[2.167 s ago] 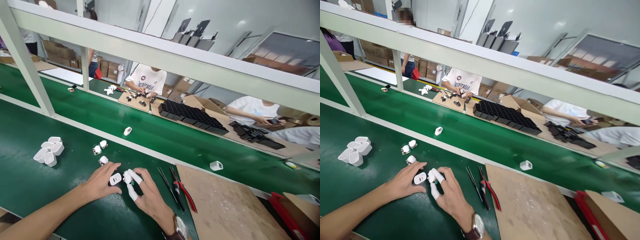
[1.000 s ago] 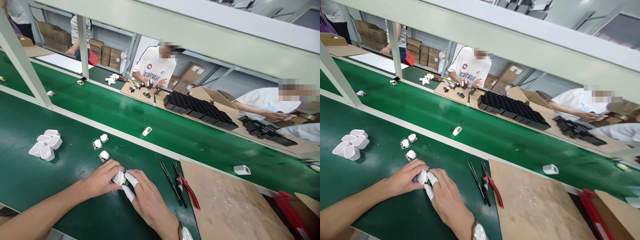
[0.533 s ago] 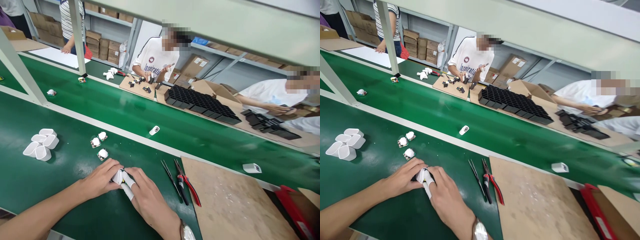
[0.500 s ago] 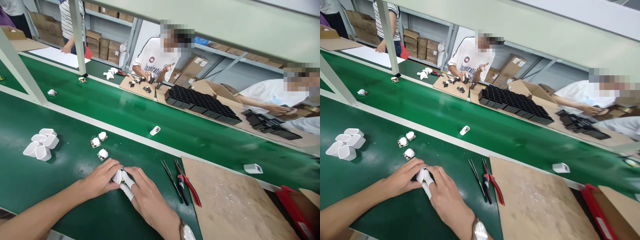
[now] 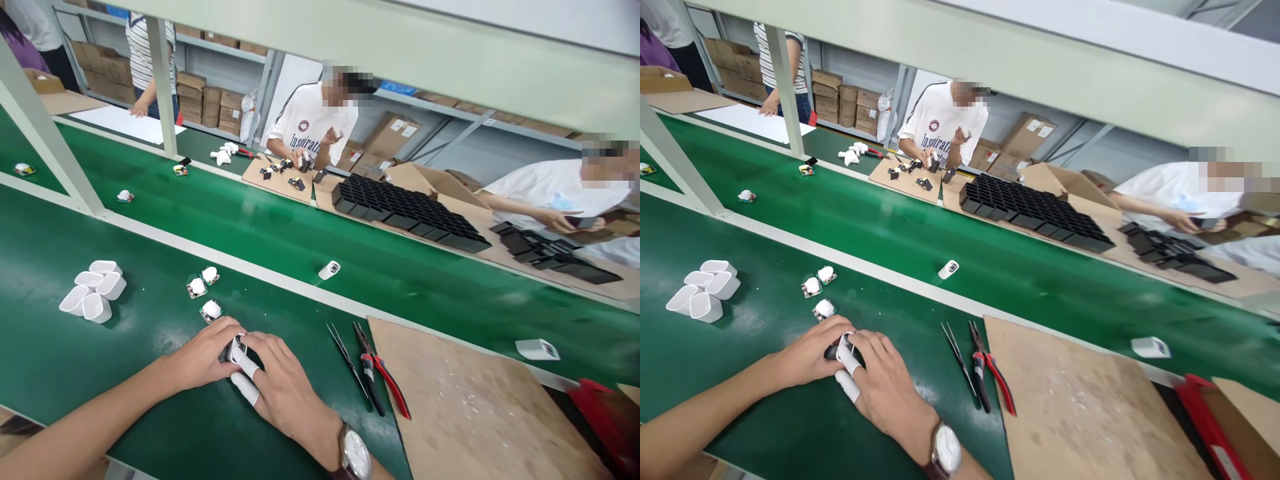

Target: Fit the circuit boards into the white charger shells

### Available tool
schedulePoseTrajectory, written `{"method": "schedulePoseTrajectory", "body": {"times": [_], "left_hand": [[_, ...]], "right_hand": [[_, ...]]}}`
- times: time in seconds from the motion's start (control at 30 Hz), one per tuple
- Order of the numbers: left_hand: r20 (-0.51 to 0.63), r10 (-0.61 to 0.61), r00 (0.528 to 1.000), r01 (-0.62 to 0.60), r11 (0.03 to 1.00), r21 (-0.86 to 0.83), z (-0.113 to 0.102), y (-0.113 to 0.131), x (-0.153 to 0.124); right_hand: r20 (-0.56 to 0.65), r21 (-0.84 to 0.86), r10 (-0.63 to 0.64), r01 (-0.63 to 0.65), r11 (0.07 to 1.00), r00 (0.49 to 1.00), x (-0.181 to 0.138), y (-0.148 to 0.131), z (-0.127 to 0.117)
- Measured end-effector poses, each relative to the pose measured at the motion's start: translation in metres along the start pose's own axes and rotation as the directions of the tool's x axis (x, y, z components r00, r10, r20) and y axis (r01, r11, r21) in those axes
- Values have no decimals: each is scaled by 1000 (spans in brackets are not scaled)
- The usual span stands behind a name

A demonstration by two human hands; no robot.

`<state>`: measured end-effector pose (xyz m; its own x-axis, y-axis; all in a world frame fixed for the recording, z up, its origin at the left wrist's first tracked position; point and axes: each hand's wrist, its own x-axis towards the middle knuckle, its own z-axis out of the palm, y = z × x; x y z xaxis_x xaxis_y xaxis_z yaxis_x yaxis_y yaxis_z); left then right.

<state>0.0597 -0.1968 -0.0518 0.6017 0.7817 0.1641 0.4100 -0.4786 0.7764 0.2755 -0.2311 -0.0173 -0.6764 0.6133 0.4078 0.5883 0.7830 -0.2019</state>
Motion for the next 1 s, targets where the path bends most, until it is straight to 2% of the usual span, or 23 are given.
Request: {"method": "schedulePoseTrajectory", "body": {"times": [0.1, 0.23, 0.33, 0.4, 0.5, 0.57, 0.67, 0.8, 0.9, 1.0], "left_hand": [[8, 9, 1000, -9, 1000, -14, -1, -1, 0], [10, 16, 1000, -15, 1000, -19, -2, 0, 0], [18, 16, 1000, -16, 1000, -11, -2, -1, 1], [26, 18, 999, -18, 1000, 0, -3, 0, 0], [-1, -30, 1000, 30, 999, 28, -5, 3, -4], [-61, -62, 996, 66, 995, 68, -6, 6, -9], [-123, 24, 992, 5, 973, 232, -4, 9, -14], [-101, 224, 969, -154, 873, 462, 4, 13, -15], [-76, 289, 954, -215, 840, 499, 9, 20, -17], [-2, 284, 959, -247, 839, 486, 8, 28, -12]], "right_hand": [[33, -94, -51, 53, 994, 998, 3, 0, 0], [87, -22, 23, -21, 1000, 996, 12, 2, -2], [130, -72, 7, 3, 997, 991, 17, 4, -4], [145, -18, 20, -18, 1000, 989, 17, 7, -7], [63, 228, 128, -139, 964, 990, 16, 17, -11], [-41, 296, 213, -191, 936, 976, 13, 27, -10], [-132, 223, 257, -224, 949, 957, 8, 42, 0], [-167, 144, 229, -206, 968, 959, 0, 58, 15], [-189, 148, 211, -184, 972, 959, -5, 66, 21], [-230, 185, 188, -146, 972, 955, -8, 72, 24]]}}
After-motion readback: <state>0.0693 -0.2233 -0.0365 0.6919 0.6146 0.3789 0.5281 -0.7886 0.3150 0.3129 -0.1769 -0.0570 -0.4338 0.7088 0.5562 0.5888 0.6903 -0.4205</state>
